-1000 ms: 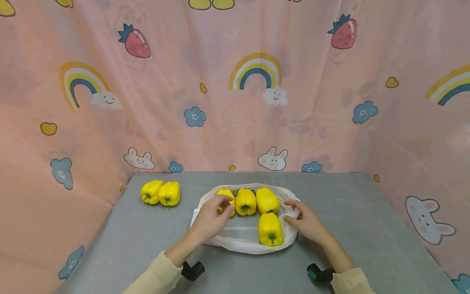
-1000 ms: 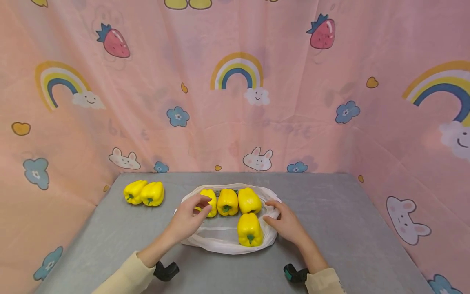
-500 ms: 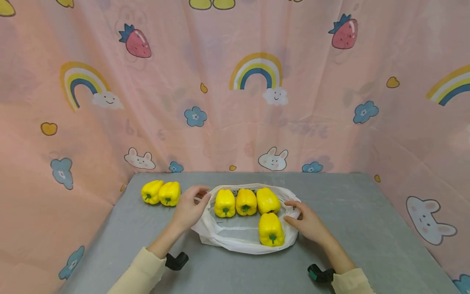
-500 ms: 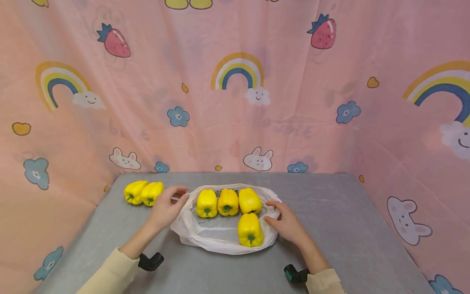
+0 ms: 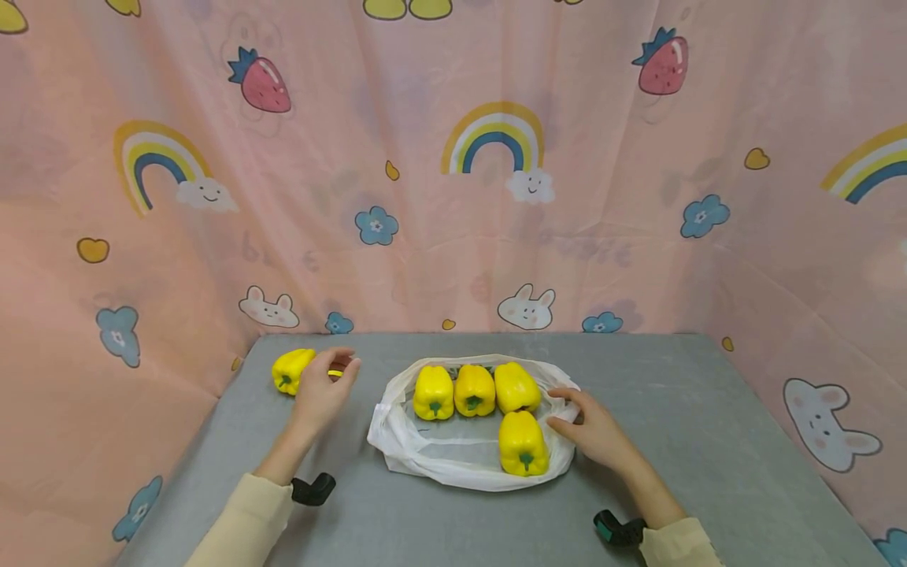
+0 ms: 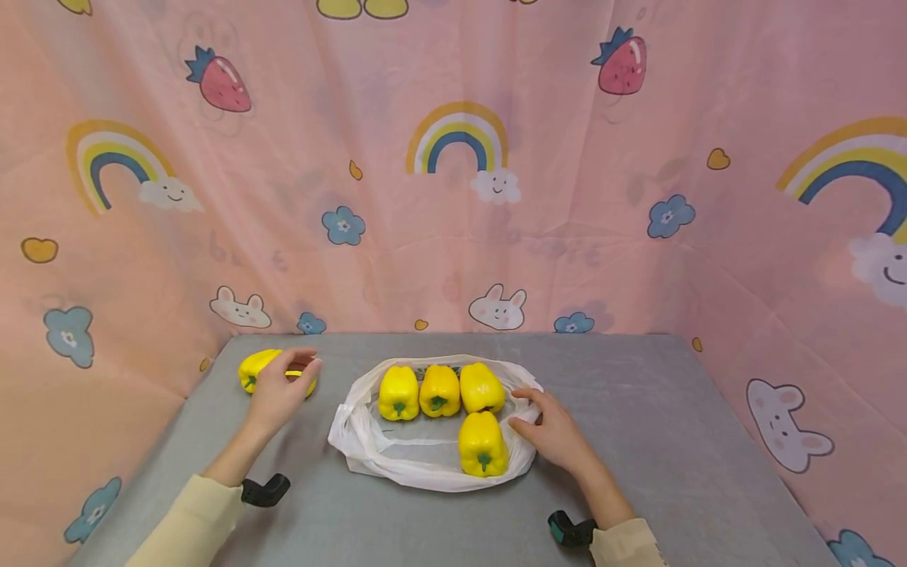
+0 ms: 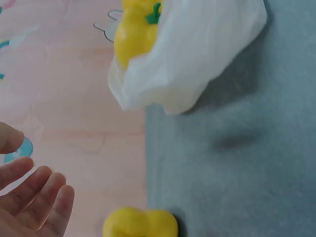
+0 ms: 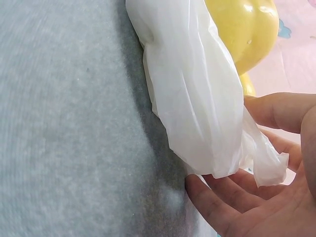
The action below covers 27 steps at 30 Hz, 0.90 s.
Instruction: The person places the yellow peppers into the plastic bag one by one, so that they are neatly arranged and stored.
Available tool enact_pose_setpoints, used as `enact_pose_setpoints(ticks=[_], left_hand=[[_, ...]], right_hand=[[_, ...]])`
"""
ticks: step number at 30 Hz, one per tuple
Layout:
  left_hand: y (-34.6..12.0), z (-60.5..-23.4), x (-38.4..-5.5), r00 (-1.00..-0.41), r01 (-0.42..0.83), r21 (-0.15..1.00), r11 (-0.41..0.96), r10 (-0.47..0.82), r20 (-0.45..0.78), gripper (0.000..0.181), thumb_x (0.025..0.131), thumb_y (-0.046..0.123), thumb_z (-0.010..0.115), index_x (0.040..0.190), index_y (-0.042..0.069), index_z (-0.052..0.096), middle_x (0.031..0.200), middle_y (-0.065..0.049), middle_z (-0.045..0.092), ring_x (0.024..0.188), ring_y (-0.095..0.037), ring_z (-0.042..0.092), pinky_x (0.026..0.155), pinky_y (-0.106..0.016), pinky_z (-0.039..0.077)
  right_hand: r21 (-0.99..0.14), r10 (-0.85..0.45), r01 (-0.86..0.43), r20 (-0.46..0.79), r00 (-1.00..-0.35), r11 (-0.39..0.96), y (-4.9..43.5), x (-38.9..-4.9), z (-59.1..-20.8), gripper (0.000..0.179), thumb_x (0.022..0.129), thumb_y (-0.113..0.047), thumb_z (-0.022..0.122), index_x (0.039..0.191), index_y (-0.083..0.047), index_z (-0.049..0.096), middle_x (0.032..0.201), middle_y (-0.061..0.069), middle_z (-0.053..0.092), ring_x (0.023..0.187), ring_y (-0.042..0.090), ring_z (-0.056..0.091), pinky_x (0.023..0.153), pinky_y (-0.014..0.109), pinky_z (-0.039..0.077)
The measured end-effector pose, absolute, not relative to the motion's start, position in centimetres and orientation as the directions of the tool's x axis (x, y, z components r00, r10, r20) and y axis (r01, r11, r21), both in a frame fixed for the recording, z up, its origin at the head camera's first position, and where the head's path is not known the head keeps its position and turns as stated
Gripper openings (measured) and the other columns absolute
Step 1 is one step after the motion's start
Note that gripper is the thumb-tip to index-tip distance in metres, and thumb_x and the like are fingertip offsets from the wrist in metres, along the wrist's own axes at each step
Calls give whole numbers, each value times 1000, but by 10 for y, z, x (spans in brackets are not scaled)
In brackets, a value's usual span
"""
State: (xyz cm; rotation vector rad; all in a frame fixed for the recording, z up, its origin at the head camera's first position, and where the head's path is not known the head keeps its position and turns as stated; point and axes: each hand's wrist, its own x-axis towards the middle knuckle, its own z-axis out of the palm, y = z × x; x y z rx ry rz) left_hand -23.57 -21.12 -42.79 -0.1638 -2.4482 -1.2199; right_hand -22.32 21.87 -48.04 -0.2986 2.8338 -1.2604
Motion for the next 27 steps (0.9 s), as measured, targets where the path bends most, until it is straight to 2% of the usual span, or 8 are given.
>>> enact_pose_setpoints(ticks=[10,20,27], left_hand=[[-237,-444,-245,-913,164,770,617,-201,355,32,101,16,64,125,-5,63,112,-20,64,104,-34,62,92,-48,54],[-257,-455,-252,-851,178,745,643,-279,444,30,97,9,68,120,-10,64,111,-26,63,102,-40,61,92,-52,52],[-260,-457,-256,-857,124,723,679,-295,423,31,97,11,69,119,-8,63,113,-26,63,105,-40,59,95,-52,49]], right_hand=[[-742,-181,-153,43,-983,653,218,-222,-479,48,97,-26,70,139,-7,57,136,23,54,102,29,54,85,42,49],[-747,-181,-151,42,-983,647,217,-221,-478,47,97,-25,70,139,-7,57,137,24,54,102,30,54,85,42,49],[-746,-179,-146,37,-983,650,218,-222,-480,47,97,-25,70,139,-7,57,138,24,53,105,31,55,87,45,50]])
